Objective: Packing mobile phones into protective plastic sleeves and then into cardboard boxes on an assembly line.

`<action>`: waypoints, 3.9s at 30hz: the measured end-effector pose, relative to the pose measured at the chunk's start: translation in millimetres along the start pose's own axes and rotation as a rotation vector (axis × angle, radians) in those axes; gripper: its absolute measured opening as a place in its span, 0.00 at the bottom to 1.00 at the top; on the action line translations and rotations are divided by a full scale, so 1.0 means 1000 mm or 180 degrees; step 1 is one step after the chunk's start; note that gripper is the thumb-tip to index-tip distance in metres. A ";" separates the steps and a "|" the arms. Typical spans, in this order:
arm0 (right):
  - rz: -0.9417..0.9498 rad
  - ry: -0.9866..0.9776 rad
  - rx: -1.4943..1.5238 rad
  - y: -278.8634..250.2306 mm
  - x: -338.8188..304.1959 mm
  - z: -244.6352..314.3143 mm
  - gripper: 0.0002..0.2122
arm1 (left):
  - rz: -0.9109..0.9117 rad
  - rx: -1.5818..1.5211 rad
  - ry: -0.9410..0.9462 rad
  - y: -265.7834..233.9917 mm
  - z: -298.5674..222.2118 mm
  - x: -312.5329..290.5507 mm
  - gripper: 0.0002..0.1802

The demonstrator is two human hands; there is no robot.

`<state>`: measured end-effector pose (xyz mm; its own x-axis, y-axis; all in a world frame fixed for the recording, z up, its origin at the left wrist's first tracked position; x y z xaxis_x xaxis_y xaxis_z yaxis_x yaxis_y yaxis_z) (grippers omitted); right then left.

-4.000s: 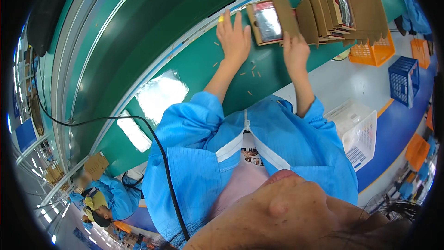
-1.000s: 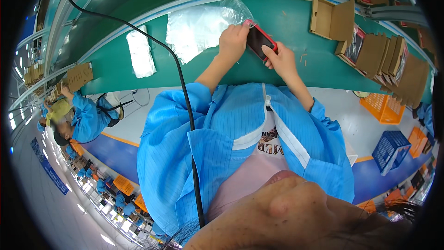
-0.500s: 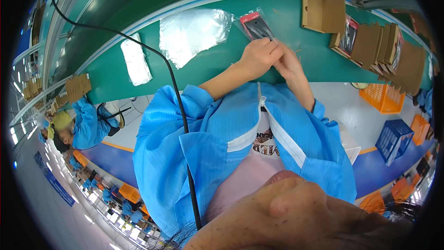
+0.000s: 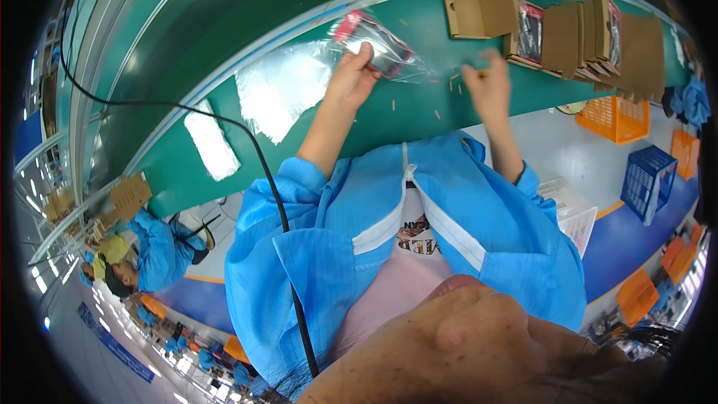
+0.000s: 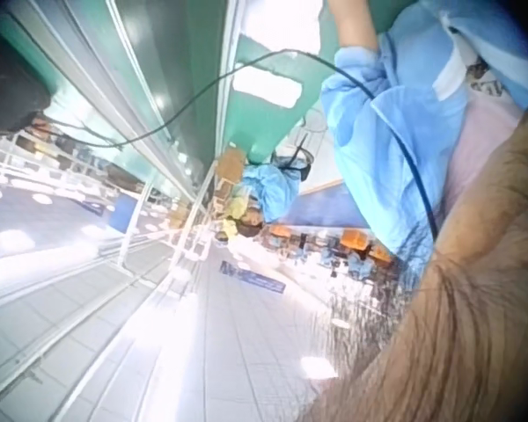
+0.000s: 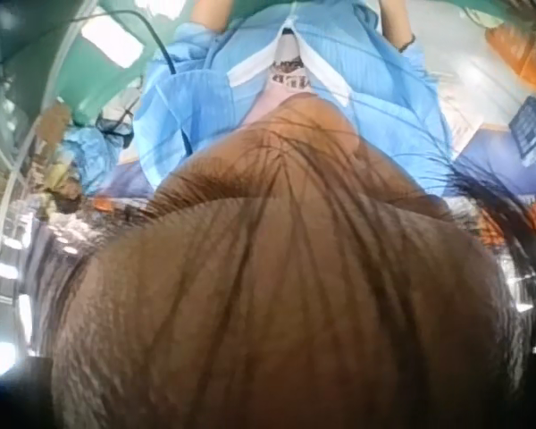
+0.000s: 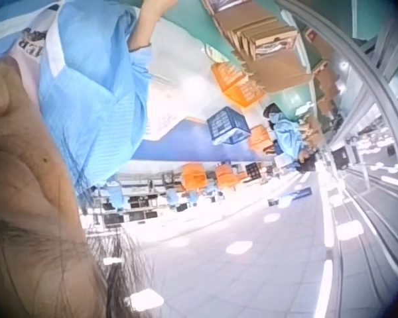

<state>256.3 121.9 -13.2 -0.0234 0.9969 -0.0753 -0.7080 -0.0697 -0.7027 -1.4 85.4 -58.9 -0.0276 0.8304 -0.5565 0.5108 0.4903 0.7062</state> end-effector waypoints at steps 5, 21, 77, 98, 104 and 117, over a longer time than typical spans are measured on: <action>-0.1023 0.0474 0.0812 -0.071 0.059 -0.018 0.28 | 0.0066 0.1332 0.1693 0.050 -0.054 0.011 0.09; -0.1241 -0.0794 -0.0440 0.007 0.020 0.051 0.09 | -0.0743 0.6156 0.2407 0.090 0.003 0.029 0.28; -0.1586 -0.1570 -0.2851 -0.074 0.107 0.047 0.14 | -0.0722 0.5185 0.3767 -0.004 -0.041 -0.034 0.14; 0.1598 0.0324 0.0602 0.086 0.044 0.048 0.22 | -0.0883 0.6094 0.3172 -0.064 -0.054 -0.039 0.06; 0.1654 0.0108 0.2972 0.106 -0.014 0.080 0.16 | -0.0540 0.5635 0.2940 -0.045 -0.046 -0.039 0.03; 0.0528 -0.2276 -0.0785 0.094 -0.046 0.131 0.10 | -0.0881 0.5313 0.3855 -0.008 -0.069 -0.065 0.06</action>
<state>98.2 74.1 17.0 -0.6248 0.7483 0.2230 -0.4799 -0.1427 -0.8656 -62.7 45.7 1.5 -0.2903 0.8502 0.4392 0.4886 0.5263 -0.6959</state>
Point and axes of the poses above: each hand's wrist, its own x-axis towards the middle knuckle, its own y-axis out of the palm, z = x × y, the point moved 8 cm from there along x, towards the middle knuckle, and after that the axes turned 8 degrees about -x, right-handed, at the moved point
